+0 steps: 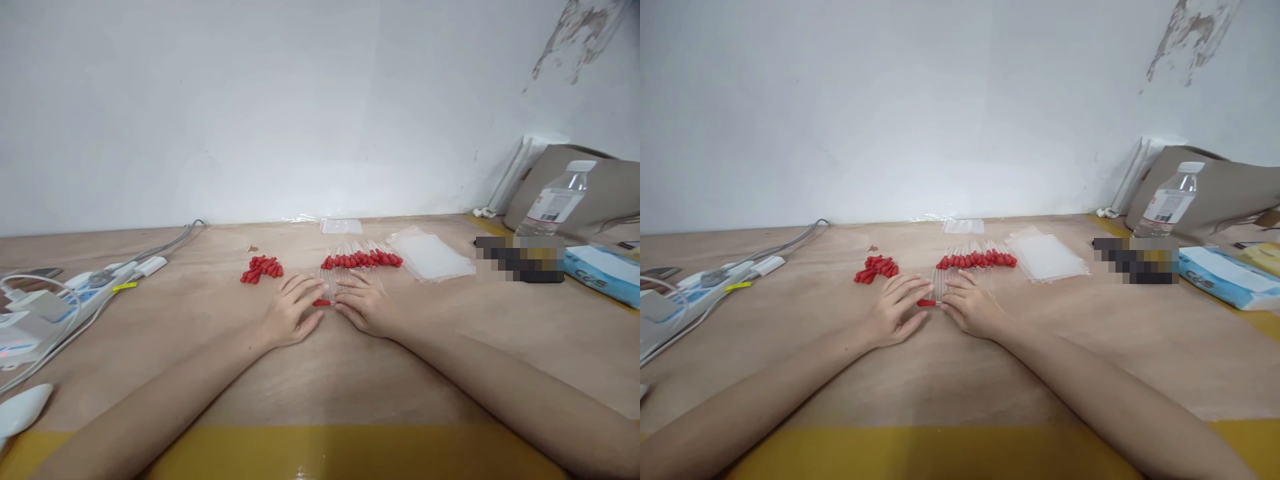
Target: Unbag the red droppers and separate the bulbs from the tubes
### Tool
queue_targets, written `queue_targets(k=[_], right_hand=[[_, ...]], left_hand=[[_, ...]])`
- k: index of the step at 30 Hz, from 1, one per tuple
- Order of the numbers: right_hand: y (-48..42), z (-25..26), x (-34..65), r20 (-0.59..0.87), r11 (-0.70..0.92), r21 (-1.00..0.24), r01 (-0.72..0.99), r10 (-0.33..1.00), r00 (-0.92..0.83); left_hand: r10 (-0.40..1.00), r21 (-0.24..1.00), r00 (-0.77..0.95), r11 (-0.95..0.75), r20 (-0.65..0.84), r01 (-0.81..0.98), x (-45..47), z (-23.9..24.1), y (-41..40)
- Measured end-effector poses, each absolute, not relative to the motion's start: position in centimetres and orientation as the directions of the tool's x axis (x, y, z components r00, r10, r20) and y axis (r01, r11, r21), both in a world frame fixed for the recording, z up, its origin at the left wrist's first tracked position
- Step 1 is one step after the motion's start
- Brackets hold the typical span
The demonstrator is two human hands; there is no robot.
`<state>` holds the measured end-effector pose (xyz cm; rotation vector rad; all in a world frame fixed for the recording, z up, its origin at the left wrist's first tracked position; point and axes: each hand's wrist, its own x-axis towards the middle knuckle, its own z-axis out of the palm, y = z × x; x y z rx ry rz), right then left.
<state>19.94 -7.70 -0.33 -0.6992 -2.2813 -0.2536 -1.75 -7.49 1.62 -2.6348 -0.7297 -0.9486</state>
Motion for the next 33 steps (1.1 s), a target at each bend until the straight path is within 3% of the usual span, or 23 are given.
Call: queue_targets(k=[8,15,18,22,25,30,33], right_hand=[[-8.0,-0.7,19.3,0.719,0.857,0.025,0.516,0.342,-0.604],[-8.7,-0.3,19.5,0.711,0.852,0.112,0.511,0.291,-0.640],[-8.2,-0.4,21.3,0.740,0.823,0.089,0.561,0.322,-0.590],[-7.6,-0.3,23.9,0.793,0.651,-0.047,0.757,0.485,-0.368],[-7.9,0.0,23.7,0.751,0.573,-0.023,0.819,0.551,-0.365],[-8.1,-0.2,22.0,0.716,0.598,-0.067,0.799,0.586,-0.379],[-7.6,0.0,21.6,0.712,0.617,-0.144,0.774,0.607,-0.352]], left_hand=[[0.354,-0.161,0.709,-0.820,0.610,0.549,-0.6,1.3,-7.3],[0.380,-0.169,0.734,-0.816,0.563,0.553,-0.8,1.7,-7.9],[0.433,-0.133,0.684,-0.782,0.586,0.609,-2.7,1.8,-7.7],[0.582,-0.011,0.549,-0.680,0.600,0.734,-5.7,2.0,-6.8],[0.622,0.141,0.445,-0.669,0.645,0.730,-6.7,2.3,-5.7],[0.710,0.349,0.101,-0.460,0.697,0.817,-9.7,3.3,-3.1],[0.802,0.514,-0.106,-0.269,0.587,0.815,-12.4,3.7,-1.8]])
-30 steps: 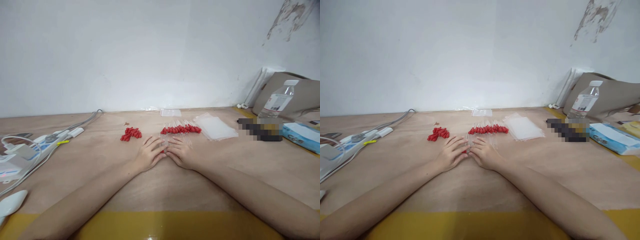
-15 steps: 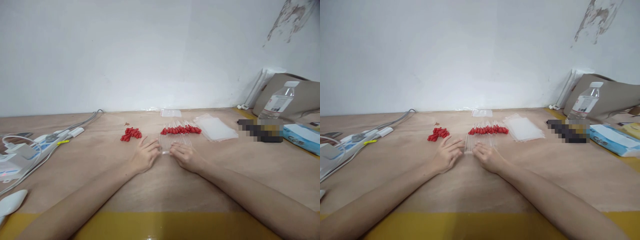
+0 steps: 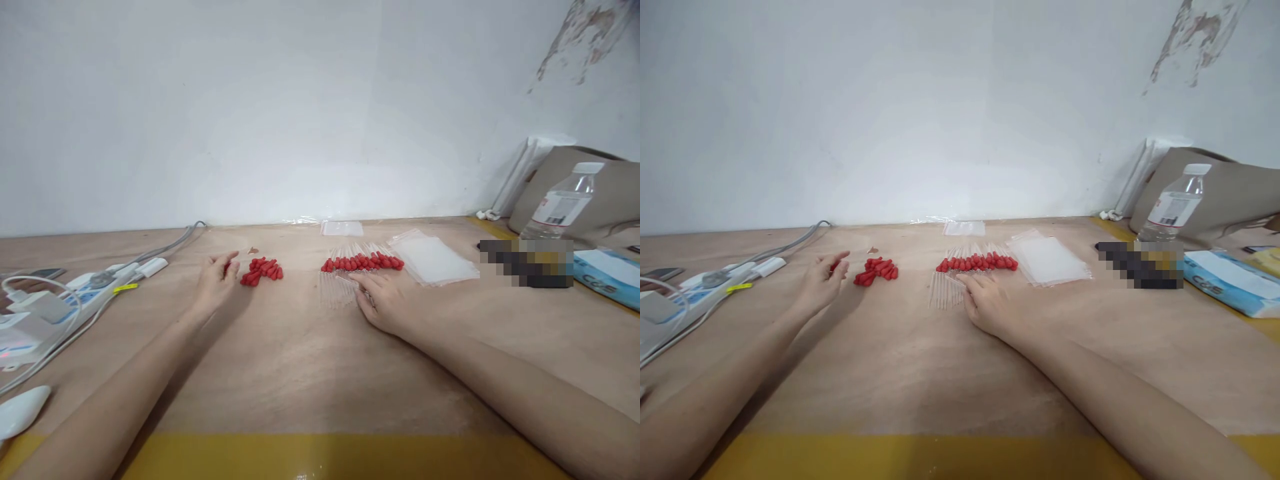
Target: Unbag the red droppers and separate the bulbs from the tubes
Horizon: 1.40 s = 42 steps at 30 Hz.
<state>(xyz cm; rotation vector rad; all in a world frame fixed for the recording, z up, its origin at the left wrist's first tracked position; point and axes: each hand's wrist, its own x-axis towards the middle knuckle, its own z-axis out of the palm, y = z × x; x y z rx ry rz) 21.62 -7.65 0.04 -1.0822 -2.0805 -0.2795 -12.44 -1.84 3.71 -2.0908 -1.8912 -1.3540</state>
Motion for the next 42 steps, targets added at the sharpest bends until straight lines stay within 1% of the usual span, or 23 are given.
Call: queue_targets(k=[2,4,5,8,13,15,17,20,24,26,29,32,34,37,39,42], right_hand=[[-7.2,0.5,21.2,0.703,0.595,-0.187,0.781,0.636,-0.317],[-6.7,1.0,20.5,0.699,0.571,-0.190,0.798,0.650,-0.298],[-6.5,1.2,20.0,0.701,0.562,-0.173,0.809,0.647,-0.300],[-5.6,1.4,18.5,0.720,0.542,-0.061,0.838,0.605,-0.339],[-4.3,0.8,16.7,0.689,0.533,0.157,0.831,0.544,-0.479],[-4.0,0.5,16.2,0.667,0.541,0.199,0.818,0.536,-0.517],[-4.0,0.4,15.9,0.642,0.545,0.206,0.813,0.552,-0.533],[-4.5,0.5,15.3,0.600,0.540,0.171,0.824,0.606,-0.521],[-5.6,0.9,14.6,0.535,0.503,0.058,0.862,0.714,-0.453],[-6.0,1.1,14.3,0.498,0.480,0.005,0.877,0.759,-0.419],[-6.3,1.4,13.9,0.454,0.457,-0.038,0.889,0.800,-0.392],[-6.4,1.5,13.8,0.437,0.441,-0.080,0.894,0.822,-0.366],[-6.4,1.7,14.0,0.448,0.433,-0.118,0.894,0.826,-0.341],[-6.6,1.9,14.9,0.488,0.425,-0.153,0.892,0.818,-0.305],[-6.8,2.0,15.9,0.517,0.425,-0.152,0.892,0.804,-0.294],[-7.1,1.7,17.8,0.561,0.425,-0.143,0.894,0.779,-0.281]], left_hand=[[0.839,0.610,-0.184,-0.204,0.512,0.766,-13.3,3.7,-1.3],[0.827,0.651,-0.242,-0.184,0.507,0.736,-13.0,3.5,-1.1],[0.809,0.651,-0.264,-0.183,0.526,0.736,-12.6,3.4,-1.0],[0.786,0.625,-0.262,-0.194,0.561,0.756,-11.2,2.8,-0.8],[0.828,0.604,-0.199,-0.197,0.524,0.772,-10.6,1.9,0.0],[0.838,0.580,-0.174,-0.193,0.516,0.791,-10.7,1.7,0.1],[0.837,0.562,-0.161,-0.196,0.523,0.804,-10.8,1.7,-0.1],[0.798,0.520,-0.156,-0.218,0.583,0.826,-10.7,2.1,-0.7],[0.704,0.442,-0.145,-0.259,0.695,0.859,-10.4,2.8,-1.6],[0.672,0.383,-0.090,-0.303,0.735,0.873,-9.9,3.1,-1.9],[0.628,0.228,0.078,-0.392,0.774,0.891,-8.5,3.3,-2.0],[0.642,0.097,0.226,-0.427,0.732,0.899,-6.5,3.3,-1.6],[0.654,0.053,0.273,-0.433,0.705,0.900,-5.1,3.3,-1.1],[0.664,0.036,0.316,-0.459,0.678,0.888,-3.0,3.1,-0.1],[0.682,0.036,0.355,-0.488,0.639,0.872,-1.6,2.9,0.4],[0.711,0.073,0.374,-0.512,0.595,0.856,0.2,2.4,1.0]])
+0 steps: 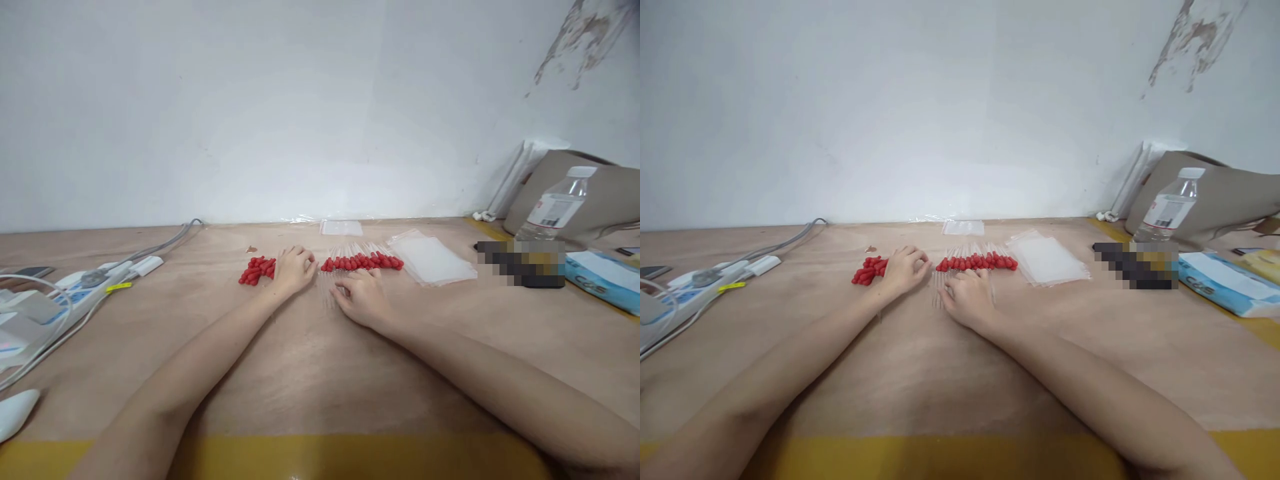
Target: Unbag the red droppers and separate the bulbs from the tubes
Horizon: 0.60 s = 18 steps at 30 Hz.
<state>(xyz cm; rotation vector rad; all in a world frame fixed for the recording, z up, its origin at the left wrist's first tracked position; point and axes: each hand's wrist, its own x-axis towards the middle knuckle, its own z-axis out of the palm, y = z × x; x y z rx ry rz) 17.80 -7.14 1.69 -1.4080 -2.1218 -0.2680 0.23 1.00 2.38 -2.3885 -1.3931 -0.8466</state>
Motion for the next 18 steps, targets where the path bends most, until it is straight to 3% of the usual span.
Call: queue_targets(k=[6,12,18], right_hand=[[-7.5,0.5,20.4,0.637,0.422,-0.207,0.882,0.743,-0.206],[-7.3,0.2,20.5,0.660,0.437,-0.247,0.865,0.729,-0.180],[-7.4,0.3,20.4,0.651,0.430,-0.249,0.868,0.738,-0.179]], left_hand=[[0.742,0.165,0.335,-0.511,0.581,0.844,2.0,1.8,1.9],[0.882,0.225,0.212,-0.328,0.421,0.917,3.2,2.2,2.4],[0.932,0.271,0.122,-0.222,0.342,0.937,3.8,2.7,3.2]])
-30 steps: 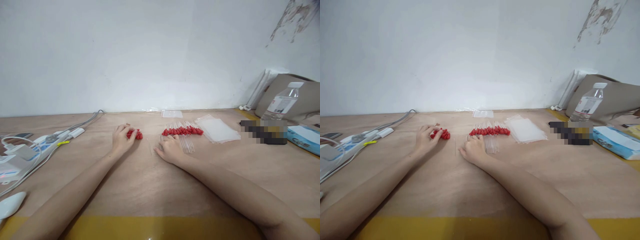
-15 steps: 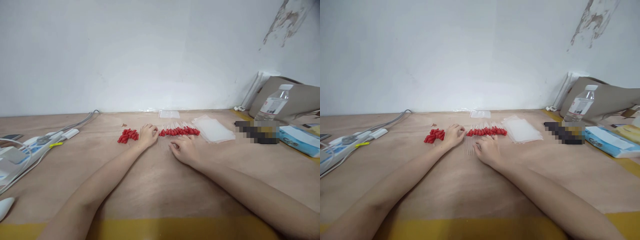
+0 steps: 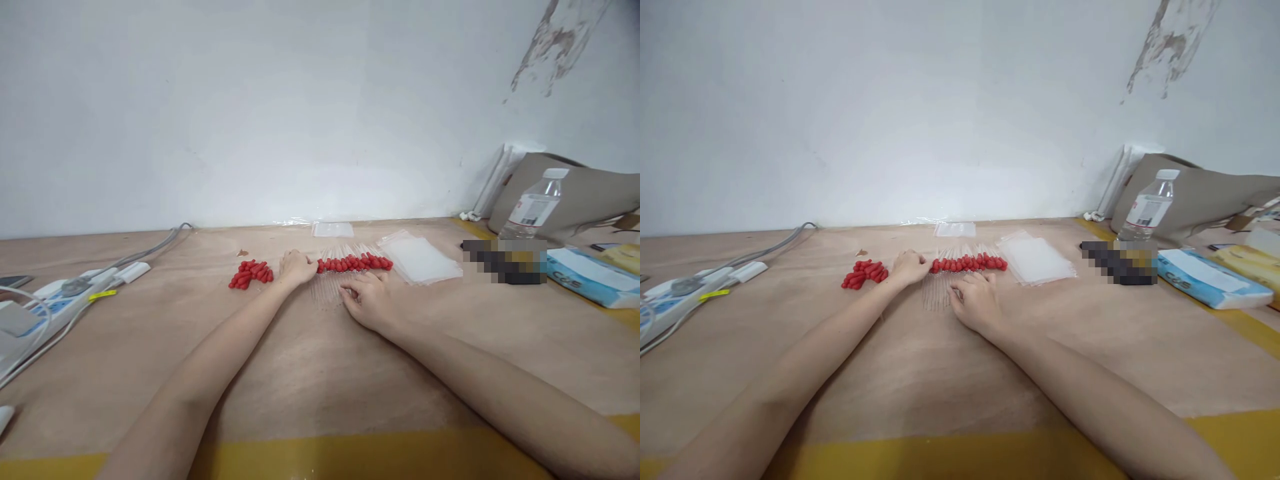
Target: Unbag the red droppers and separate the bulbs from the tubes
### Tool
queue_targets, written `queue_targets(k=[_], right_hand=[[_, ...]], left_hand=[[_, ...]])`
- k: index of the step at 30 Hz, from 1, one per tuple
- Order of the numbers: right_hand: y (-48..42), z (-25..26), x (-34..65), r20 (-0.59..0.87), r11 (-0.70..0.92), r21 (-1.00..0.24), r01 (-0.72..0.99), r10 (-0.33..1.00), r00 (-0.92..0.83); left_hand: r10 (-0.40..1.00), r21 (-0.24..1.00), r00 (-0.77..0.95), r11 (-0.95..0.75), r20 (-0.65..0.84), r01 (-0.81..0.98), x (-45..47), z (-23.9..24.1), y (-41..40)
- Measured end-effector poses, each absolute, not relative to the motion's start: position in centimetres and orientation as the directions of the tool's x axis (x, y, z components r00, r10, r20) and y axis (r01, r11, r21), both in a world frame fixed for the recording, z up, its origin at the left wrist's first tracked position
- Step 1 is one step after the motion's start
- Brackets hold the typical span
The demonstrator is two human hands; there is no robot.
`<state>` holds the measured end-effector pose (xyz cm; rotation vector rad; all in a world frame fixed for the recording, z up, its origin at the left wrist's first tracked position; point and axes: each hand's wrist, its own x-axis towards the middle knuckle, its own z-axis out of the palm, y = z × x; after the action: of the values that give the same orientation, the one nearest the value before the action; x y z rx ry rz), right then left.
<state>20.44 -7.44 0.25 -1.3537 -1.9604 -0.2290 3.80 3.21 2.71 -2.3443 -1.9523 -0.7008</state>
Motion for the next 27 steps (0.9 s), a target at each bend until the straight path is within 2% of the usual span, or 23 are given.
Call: queue_targets(k=[7,9,12,14,19,27], right_hand=[[-7.6,0.1,20.5,0.656,0.443,-0.261,0.857,0.733,-0.179],[-7.6,0.0,20.5,0.674,0.443,-0.260,0.858,0.720,-0.168],[-7.6,0.1,20.4,0.725,0.485,-0.246,0.839,0.667,-0.173],[-7.6,0.1,20.2,0.753,0.539,-0.243,0.807,0.629,-0.194],[-7.5,-0.3,19.7,0.754,0.609,-0.233,0.759,0.605,-0.255],[-7.5,-0.5,19.8,0.756,0.605,-0.237,0.760,0.606,-0.247]], left_hand=[[0.915,0.308,0.028,-0.165,0.403,0.937,2.0,4.8,2.6],[0.883,0.307,0.078,-0.243,0.463,0.920,0.7,4.8,1.0],[0.760,0.238,0.288,-0.499,0.582,0.833,-1.9,3.8,-2.3],[0.718,0.204,0.336,-0.552,0.610,0.808,-3.6,2.7,-4.5],[0.822,0.446,0.228,-0.490,0.521,0.748,-5.6,0.9,-7.1],[0.784,0.459,0.373,-0.601,0.496,0.654,-3.2,0.7,-5.5]])
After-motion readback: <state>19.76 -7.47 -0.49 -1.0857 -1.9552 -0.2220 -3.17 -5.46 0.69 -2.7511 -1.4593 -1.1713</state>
